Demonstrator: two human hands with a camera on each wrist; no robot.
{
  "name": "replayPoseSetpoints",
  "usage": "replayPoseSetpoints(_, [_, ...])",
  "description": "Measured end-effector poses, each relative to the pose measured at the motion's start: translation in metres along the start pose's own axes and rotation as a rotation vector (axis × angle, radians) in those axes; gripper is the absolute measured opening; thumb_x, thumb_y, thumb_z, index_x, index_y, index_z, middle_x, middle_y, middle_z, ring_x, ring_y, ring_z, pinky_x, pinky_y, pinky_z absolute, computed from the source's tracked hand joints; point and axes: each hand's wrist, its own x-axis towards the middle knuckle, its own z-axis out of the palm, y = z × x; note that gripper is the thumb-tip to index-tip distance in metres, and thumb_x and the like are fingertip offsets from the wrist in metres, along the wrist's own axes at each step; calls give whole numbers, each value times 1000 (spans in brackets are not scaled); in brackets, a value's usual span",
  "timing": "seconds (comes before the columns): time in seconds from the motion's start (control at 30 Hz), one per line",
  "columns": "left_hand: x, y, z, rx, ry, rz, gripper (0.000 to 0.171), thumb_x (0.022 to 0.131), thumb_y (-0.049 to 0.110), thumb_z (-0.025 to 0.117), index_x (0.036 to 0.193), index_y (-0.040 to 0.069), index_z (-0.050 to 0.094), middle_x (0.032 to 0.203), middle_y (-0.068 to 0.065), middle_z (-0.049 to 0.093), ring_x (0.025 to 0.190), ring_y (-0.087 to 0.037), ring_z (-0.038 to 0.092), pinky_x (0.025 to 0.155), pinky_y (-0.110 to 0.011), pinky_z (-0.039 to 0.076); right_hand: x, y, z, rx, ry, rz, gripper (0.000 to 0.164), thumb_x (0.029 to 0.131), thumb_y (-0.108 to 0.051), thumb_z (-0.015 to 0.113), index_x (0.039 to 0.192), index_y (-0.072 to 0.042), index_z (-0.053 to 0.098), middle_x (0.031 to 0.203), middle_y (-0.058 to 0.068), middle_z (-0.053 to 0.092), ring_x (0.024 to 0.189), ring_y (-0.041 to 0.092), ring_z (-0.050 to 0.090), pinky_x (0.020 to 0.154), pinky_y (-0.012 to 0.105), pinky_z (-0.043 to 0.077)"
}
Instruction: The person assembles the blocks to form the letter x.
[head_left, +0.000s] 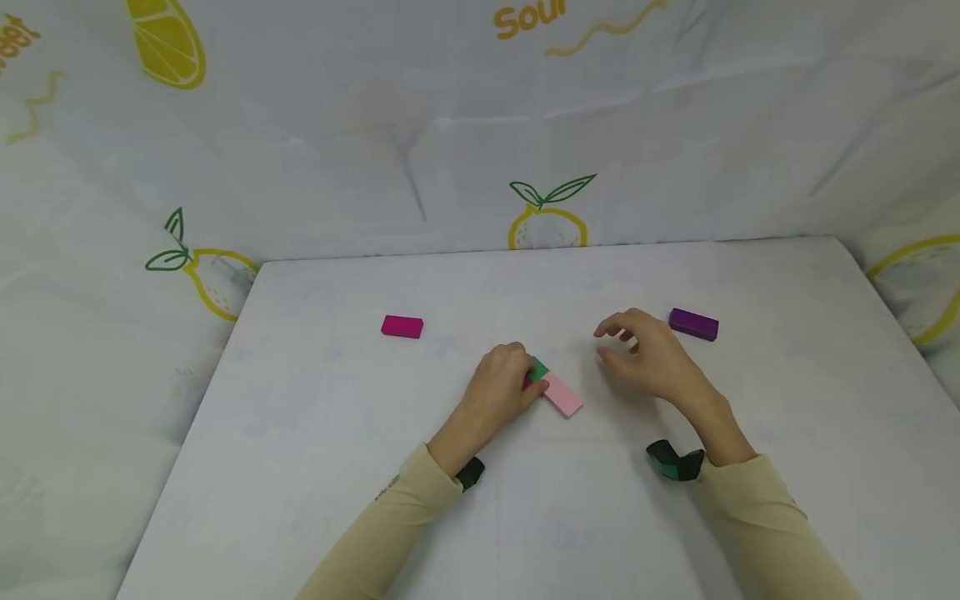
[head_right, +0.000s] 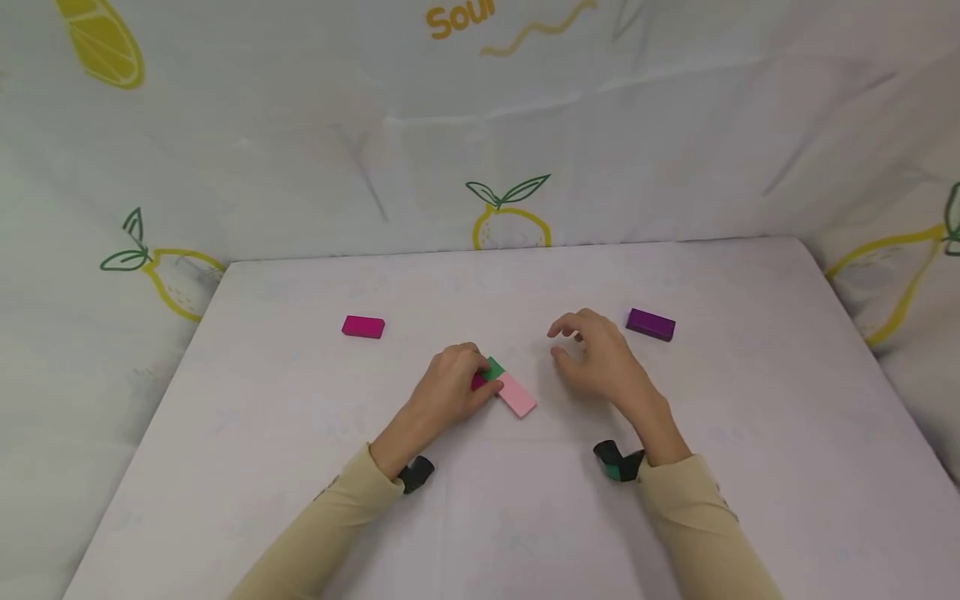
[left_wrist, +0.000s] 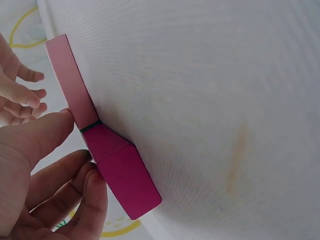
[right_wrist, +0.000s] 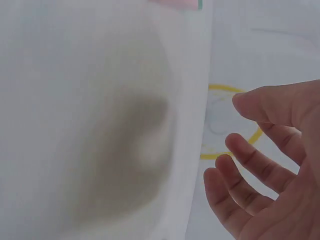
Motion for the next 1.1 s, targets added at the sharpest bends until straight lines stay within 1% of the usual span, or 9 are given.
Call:
replayPoseSetpoints(0.17, [0, -1, 2, -6, 7, 3, 22, 87, 19, 83, 81, -1, 77, 76, -6, 65, 66, -9, 47, 57, -15, 37, 0, 15, -17, 2, -11, 11, 22, 90, -2, 69, 112, 0, 69, 114, 19, 69, 106, 37, 60, 87, 53, 54])
replayPoseSetpoints(0.3, [1, -2, 2, -5, 4, 2, 22, 87, 19, 82, 81, -1, 77, 77, -6, 66, 67, -9, 48, 58, -15, 37, 2, 28, -30, -13, -9, 25, 23, 90, -3, 69, 113, -1, 70, 116, 20, 69, 107, 38, 59, 88, 51, 50])
replayPoseSetpoints(0.47, [0, -1, 1, 5, -1, -1, 22, 87, 20, 82, 81, 0, 77, 77, -6, 66, 67, -9, 48, 58, -14, 37, 2, 44, -41, -56, 18, 39, 24, 89, -6, 69, 113, -2, 72, 110, 21, 68, 94, 32, 57, 79, 31, 45])
replayPoseSetpoints(0.53, [0, -1, 2, 8, -2, 1, 22, 87, 20, 82, 81, 0, 77, 76, -6, 65, 67, -9, 47, 58, -14, 37, 2, 51, -44, -71, 25, 39, 25, 89, -6, 70, 114, -2, 72, 108, 21, 68, 92, 29, 56, 77, 29, 44])
replayPoseSetpoints(0.63, [1, -1, 2, 7, -8, 1, 22, 88, 21, 82, 82, 0, 77, 76, -5, 64, 67, -9, 46, 58, -14, 37, 2, 60, -48, -72, 26, 43, 29, 89, -5, 70, 118, 0, 71, 112, 25, 69, 99, 36, 60, 85, 41, 48])
replayPoseSetpoints(0.7, [1, -1, 3, 0, -10, 3, 21, 88, 20, 82, 82, 0, 77, 76, -5, 64, 67, -9, 47, 58, -15, 37, 2, 66, -51, -74, 31, 59, 31, 89, -5, 70, 120, 1, 70, 118, 27, 68, 108, 43, 59, 91, 54, 47])
replayPoseSetpoints(0.77, [1, -1, 3, -2, -10, 4, 21, 88, 20, 82, 83, 0, 78, 77, -5, 65, 68, -9, 47, 58, -14, 37, 2, 72, -53, -79, 35, 77, 33, 89, -5, 70, 121, 2, 69, 123, 30, 66, 114, 49, 56, 94, 63, 43])
replayPoseSetpoints(0.93, [0, -1, 1, 2, -4, 9, 21, 88, 20, 82, 83, 0, 77, 78, -6, 66, 69, -9, 48, 59, -15, 37, 4, 82, -58, -112, 38, 123, 35, 90, -8, 70, 123, 3, 68, 127, 35, 60, 116, 55, 52, 91, 67, 43])
replayPoseSetpoints(1.1, [0, -1, 1, 7, -2, 8, 21, 88, 20, 82, 83, 0, 77, 78, -6, 66, 68, -9, 48, 59, -14, 37, 5, 87, -62, -121, 4, 143, 37, 91, -10, 69, 124, 5, 67, 127, 37, 58, 115, 56, 51, 89, 69, 43])
